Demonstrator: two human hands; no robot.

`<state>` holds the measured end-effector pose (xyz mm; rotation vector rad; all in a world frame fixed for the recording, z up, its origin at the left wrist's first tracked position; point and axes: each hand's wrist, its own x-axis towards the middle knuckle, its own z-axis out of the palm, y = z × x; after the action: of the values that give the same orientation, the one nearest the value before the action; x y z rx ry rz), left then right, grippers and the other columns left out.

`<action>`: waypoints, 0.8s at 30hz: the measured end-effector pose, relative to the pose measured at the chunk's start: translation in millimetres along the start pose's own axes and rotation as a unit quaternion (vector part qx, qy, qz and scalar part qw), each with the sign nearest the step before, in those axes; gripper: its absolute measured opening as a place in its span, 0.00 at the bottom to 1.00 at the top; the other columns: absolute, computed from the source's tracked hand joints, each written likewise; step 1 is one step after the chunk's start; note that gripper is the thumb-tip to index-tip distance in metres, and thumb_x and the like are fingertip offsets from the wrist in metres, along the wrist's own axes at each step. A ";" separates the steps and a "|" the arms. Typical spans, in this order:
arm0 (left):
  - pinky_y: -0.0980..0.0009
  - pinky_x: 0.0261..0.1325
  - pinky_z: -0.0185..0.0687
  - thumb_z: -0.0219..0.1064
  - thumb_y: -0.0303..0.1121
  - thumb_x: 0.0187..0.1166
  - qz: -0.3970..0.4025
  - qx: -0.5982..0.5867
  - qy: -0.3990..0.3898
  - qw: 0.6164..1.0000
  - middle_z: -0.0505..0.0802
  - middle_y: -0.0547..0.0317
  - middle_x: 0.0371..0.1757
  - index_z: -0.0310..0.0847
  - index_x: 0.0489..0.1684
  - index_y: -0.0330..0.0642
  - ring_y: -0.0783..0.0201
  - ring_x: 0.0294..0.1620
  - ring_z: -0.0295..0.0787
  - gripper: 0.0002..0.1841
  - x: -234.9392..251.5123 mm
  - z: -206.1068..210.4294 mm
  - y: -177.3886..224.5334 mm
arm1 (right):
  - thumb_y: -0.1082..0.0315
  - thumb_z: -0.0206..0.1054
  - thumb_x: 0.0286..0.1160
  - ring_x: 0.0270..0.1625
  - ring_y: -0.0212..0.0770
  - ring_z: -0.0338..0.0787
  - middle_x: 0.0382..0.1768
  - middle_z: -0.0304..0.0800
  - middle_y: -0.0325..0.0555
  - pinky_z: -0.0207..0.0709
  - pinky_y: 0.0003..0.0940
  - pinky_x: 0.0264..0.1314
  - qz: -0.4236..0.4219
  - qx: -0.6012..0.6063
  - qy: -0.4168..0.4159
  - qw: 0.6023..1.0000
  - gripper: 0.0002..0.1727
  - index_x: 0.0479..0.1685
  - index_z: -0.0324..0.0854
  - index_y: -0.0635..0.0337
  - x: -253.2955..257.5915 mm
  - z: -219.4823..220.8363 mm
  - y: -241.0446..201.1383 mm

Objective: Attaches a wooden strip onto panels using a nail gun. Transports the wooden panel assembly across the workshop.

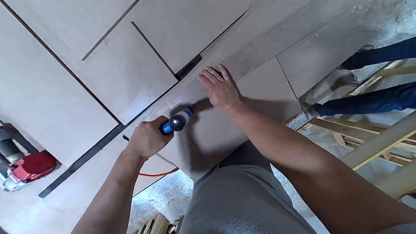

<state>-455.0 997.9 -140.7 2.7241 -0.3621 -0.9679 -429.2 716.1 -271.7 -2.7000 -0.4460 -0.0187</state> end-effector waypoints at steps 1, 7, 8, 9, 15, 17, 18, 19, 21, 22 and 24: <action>0.47 0.25 0.79 0.76 0.41 0.67 0.007 -0.002 0.004 1.000 0.87 0.61 0.21 0.88 0.40 0.54 0.57 0.23 0.87 0.09 2.8 -0.3 5.0 | 0.73 0.52 0.81 0.90 0.42 0.66 0.82 0.78 0.36 0.40 0.56 0.97 0.001 0.000 -0.003 1.000 0.27 0.78 0.78 0.47 0.1 -1.0 -0.2; 0.48 0.25 0.79 0.76 0.41 0.69 0.016 0.002 0.011 1.000 0.88 0.60 0.22 0.88 0.41 0.53 0.57 0.23 0.87 0.08 16.4 -2.5 27.4 | 0.74 0.60 0.77 0.90 0.43 0.65 0.82 0.77 0.38 0.40 0.56 0.97 -0.003 0.014 -0.014 1.000 0.28 0.79 0.77 0.48 0.0 -3.5 1.1; 0.47 0.26 0.80 0.76 0.41 0.70 0.015 0.000 0.010 1.000 0.89 0.59 0.22 0.89 0.42 0.52 0.56 0.24 0.88 0.08 18.0 -3.5 30.6 | 0.74 0.61 0.74 0.90 0.43 0.65 0.82 0.77 0.38 0.40 0.57 0.97 -0.004 0.017 -0.016 1.000 0.29 0.79 0.77 0.48 0.1 -3.7 1.4; 0.46 0.26 0.80 0.76 0.40 0.70 0.013 0.001 0.011 1.000 0.89 0.58 0.23 0.90 0.43 0.53 0.55 0.24 0.88 0.08 20.0 -4.2 33.8 | 0.74 0.62 0.73 0.91 0.43 0.64 0.83 0.76 0.38 0.38 0.57 0.97 -0.004 0.018 -0.021 1.000 0.31 0.80 0.76 0.48 0.4 -4.0 1.6; 0.46 0.25 0.79 0.75 0.39 0.71 0.005 0.018 0.007 1.000 0.88 0.57 0.21 0.88 0.38 0.52 0.54 0.23 0.88 0.06 28.4 -8.9 53.0 | 0.75 0.60 0.74 0.90 0.44 0.67 0.80 0.79 0.42 0.41 0.51 0.98 -0.013 0.066 0.013 0.998 0.28 0.77 0.78 0.52 -0.9 -1.5 4.7; 0.45 0.25 0.79 0.75 0.39 0.71 -0.012 0.000 0.014 1.000 0.88 0.57 0.22 0.88 0.40 0.51 0.54 0.24 0.87 0.07 18.3 -9.1 50.0 | 0.75 0.61 0.72 0.90 0.44 0.66 0.81 0.79 0.42 0.40 0.50 0.98 -0.013 0.066 0.008 0.998 0.29 0.78 0.78 0.53 -1.1 -2.1 3.8; 0.43 0.27 0.81 0.75 0.41 0.72 -0.035 -0.024 0.021 0.999 0.89 0.56 0.23 0.88 0.42 0.50 0.53 0.25 0.88 0.08 5.8 -8.0 45.2 | 0.75 0.61 0.73 0.90 0.44 0.65 0.81 0.78 0.43 0.40 0.51 0.98 -0.012 0.061 0.003 0.998 0.29 0.78 0.77 0.53 -0.7 -3.3 3.3; 0.43 0.28 0.83 0.74 0.45 0.73 -0.074 -0.054 0.030 0.995 0.89 0.57 0.24 0.88 0.43 0.50 0.54 0.25 0.88 0.11 -12.4 -5.8 39.1 | 0.75 0.59 0.75 0.91 0.44 0.64 0.82 0.77 0.43 0.39 0.50 0.98 -0.010 0.053 -0.002 0.999 0.29 0.79 0.77 0.53 -0.1 -4.2 3.2; 0.44 0.31 0.85 0.73 0.50 0.73 -0.183 -0.123 0.032 0.975 0.90 0.54 0.25 0.88 0.42 0.44 0.54 0.25 0.89 0.18 -63.0 2.6 24.6 | 0.76 0.54 0.77 0.91 0.42 0.64 0.83 0.77 0.41 0.40 0.49 0.98 -0.006 0.051 0.002 0.999 0.30 0.80 0.76 0.52 -0.5 -3.1 3.0; 0.46 0.31 0.87 0.72 0.52 0.71 -0.237 -0.150 0.024 0.960 0.90 0.54 0.25 0.88 0.42 0.42 0.55 0.24 0.90 0.20 -91.2 8.9 18.4 | 0.77 0.54 0.77 0.91 0.42 0.64 0.83 0.76 0.42 0.40 0.48 0.98 -0.006 0.063 0.007 0.998 0.30 0.82 0.75 0.52 -1.0 -2.7 3.4; 0.44 0.33 0.88 0.71 0.51 0.72 -0.327 -0.181 -0.002 0.928 0.92 0.50 0.28 0.88 0.49 0.39 0.52 0.25 0.90 0.23 -146.3 23.2 17.5 | 0.75 0.56 0.79 0.92 0.42 0.63 0.84 0.75 0.44 0.41 0.50 0.99 -0.011 0.106 0.017 0.994 0.30 0.84 0.73 0.53 -1.4 -9.3 9.9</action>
<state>-582.6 1023.0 -67.5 2.5098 0.7090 -1.0460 -427.0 703.5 -267.0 -2.4835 -0.4414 -0.0228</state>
